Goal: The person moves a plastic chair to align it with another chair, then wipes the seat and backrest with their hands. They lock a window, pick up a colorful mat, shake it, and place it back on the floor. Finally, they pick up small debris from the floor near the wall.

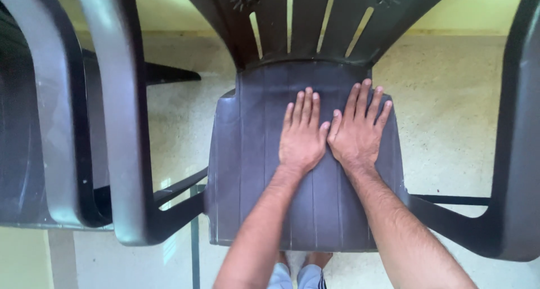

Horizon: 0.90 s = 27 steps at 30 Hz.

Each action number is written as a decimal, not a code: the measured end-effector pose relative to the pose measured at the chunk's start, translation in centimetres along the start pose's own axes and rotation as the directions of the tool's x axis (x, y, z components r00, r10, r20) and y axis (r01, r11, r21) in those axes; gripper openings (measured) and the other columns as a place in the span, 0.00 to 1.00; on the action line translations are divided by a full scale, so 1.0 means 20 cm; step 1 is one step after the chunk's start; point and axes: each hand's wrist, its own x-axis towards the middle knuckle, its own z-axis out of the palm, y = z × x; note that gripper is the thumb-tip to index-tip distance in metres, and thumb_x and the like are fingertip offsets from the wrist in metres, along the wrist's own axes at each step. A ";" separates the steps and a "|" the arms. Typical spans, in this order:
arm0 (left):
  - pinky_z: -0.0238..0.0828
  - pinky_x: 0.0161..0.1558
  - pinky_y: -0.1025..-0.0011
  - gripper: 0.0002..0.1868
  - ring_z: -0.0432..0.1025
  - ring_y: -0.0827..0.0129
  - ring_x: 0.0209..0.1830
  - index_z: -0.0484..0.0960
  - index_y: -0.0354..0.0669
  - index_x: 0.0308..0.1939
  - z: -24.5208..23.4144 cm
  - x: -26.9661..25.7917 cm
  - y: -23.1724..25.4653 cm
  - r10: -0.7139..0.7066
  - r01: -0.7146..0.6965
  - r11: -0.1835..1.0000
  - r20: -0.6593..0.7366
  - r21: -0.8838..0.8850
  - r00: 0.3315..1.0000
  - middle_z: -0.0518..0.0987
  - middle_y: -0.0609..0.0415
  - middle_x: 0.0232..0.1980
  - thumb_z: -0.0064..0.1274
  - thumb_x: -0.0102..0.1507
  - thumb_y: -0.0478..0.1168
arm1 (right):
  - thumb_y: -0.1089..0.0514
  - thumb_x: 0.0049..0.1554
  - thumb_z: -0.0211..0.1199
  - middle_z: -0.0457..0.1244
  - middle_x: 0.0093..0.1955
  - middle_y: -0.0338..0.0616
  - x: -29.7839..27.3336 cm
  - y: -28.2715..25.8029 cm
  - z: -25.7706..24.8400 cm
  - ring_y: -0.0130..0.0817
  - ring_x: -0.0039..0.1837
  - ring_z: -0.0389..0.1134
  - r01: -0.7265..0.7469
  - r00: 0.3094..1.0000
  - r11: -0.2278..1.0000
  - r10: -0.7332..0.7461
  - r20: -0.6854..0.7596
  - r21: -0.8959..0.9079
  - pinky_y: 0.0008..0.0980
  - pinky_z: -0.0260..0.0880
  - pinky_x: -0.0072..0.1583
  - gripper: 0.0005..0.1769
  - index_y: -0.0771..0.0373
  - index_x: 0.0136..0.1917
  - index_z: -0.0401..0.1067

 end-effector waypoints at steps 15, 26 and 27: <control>0.31 0.80 0.58 0.55 0.39 0.53 0.85 0.47 0.29 0.81 -0.47 -0.58 -0.26 -0.507 0.139 -0.262 0.259 -0.955 0.822 0.45 0.39 0.85 0.29 0.65 0.71 | 0.45 0.68 0.42 0.35 0.88 0.58 -0.02 0.01 -0.01 0.60 0.87 0.30 -0.009 1.000 1.000 0.009 0.008 0.019 0.61 0.24 0.81 0.40 0.72 0.84 0.45; 0.35 0.82 0.57 0.71 0.38 0.48 0.85 0.42 0.21 0.79 -0.58 -0.55 -0.13 -0.192 -0.124 -0.952 0.231 -0.280 0.954 0.41 0.32 0.84 0.22 0.57 0.86 | 0.46 0.69 0.42 0.36 0.89 0.60 -0.02 0.00 0.00 0.61 0.88 0.31 0.024 0.999 0.999 -0.023 -0.027 0.038 0.63 0.24 0.82 0.40 0.74 0.85 0.46; 0.35 0.82 0.57 0.71 0.38 0.48 0.86 0.42 0.22 0.79 -0.57 -0.55 -0.14 -0.182 -0.114 -0.951 0.222 -0.286 0.958 0.41 0.32 0.85 0.23 0.58 0.86 | 0.46 0.69 0.42 0.36 0.89 0.60 -0.02 -0.01 0.00 0.61 0.88 0.31 0.023 0.999 0.999 -0.022 -0.026 0.048 0.63 0.24 0.82 0.40 0.74 0.85 0.46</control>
